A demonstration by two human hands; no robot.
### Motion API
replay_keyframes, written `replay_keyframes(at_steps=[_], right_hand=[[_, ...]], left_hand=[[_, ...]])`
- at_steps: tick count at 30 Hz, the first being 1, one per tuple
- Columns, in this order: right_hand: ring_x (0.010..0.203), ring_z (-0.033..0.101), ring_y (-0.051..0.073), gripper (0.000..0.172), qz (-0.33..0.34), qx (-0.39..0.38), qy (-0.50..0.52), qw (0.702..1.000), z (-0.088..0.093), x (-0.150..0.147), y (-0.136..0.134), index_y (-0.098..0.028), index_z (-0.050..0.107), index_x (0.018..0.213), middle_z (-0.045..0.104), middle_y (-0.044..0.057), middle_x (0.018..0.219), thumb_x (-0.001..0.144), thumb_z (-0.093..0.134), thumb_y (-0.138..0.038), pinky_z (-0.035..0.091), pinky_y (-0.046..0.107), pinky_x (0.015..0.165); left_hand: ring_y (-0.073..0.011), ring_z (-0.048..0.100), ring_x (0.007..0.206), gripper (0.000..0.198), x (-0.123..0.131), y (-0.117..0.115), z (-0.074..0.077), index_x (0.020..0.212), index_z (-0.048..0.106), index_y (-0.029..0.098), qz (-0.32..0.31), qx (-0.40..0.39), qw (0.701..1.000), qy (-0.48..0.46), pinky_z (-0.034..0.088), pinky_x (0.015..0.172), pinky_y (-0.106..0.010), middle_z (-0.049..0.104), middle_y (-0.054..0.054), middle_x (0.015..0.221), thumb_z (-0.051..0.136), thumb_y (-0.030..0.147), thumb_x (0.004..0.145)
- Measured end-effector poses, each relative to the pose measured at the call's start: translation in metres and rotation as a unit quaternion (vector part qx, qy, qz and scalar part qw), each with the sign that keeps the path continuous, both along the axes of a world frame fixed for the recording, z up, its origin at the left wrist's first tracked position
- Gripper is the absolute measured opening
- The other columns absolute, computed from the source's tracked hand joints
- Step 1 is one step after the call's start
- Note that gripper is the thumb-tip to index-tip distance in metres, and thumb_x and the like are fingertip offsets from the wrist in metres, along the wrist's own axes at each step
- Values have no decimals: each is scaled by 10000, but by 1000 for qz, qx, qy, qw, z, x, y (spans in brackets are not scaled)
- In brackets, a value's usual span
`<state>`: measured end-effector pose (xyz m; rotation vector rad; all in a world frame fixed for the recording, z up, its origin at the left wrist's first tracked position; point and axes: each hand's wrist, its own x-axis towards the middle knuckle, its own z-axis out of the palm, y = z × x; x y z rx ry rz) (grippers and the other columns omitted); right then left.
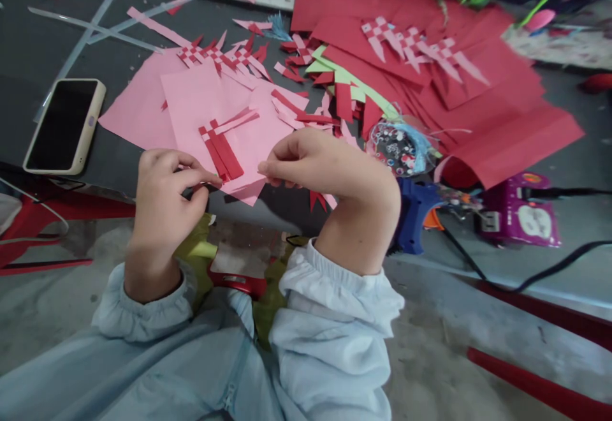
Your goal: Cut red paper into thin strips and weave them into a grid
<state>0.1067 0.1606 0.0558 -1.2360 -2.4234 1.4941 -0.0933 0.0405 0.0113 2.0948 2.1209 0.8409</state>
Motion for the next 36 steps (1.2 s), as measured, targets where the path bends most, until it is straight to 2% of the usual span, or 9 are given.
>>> replay_keyframes(at_steps=[6,11,21,30,36], right_hand=[[493,489,85,349,25,-13,-14,1000,-7,-2,6,-195,677,587,605,-12,539,823,679,-451,354,237,469],[497,503,96,336,25,-18,-15,999,-6,-5,6,-193,686,583,631,12,558,805,713,-444,374,242,459],[488,510,108,292,12,-14,-5,1000,-5,-5,5,-199,695,574,629,15,535,813,733,-362,373,265,483],[518,526,121,278,10,-19,-22,1000,-3,-6,5,-199,689,584,660,24,585,805,728,-362,376,279,492],[507,512,117,264,10,-13,-35,999,-4,-7,6,-196,695,601,647,24,582,809,729,-354,370,281,487]], left_hand=[[-279,496,1061,281,1,-1,-3,952,787,305,-16,-21,999,35,456,915,-471,653,-61,991,614,121,827],[-283,488,1042,230,2,1,-4,1056,762,260,-14,-7,998,59,457,910,-462,640,-80,996,628,210,875],[-276,491,1049,237,4,5,-8,1097,728,226,-15,-20,999,46,452,945,-444,633,-77,998,627,271,888],[-306,494,1047,341,3,5,-7,1173,687,164,6,-54,996,73,452,937,-457,625,-106,1039,644,306,866],[-296,499,1026,275,3,6,-8,1119,693,188,5,-54,996,71,453,932,-449,617,-94,1014,622,283,871]])
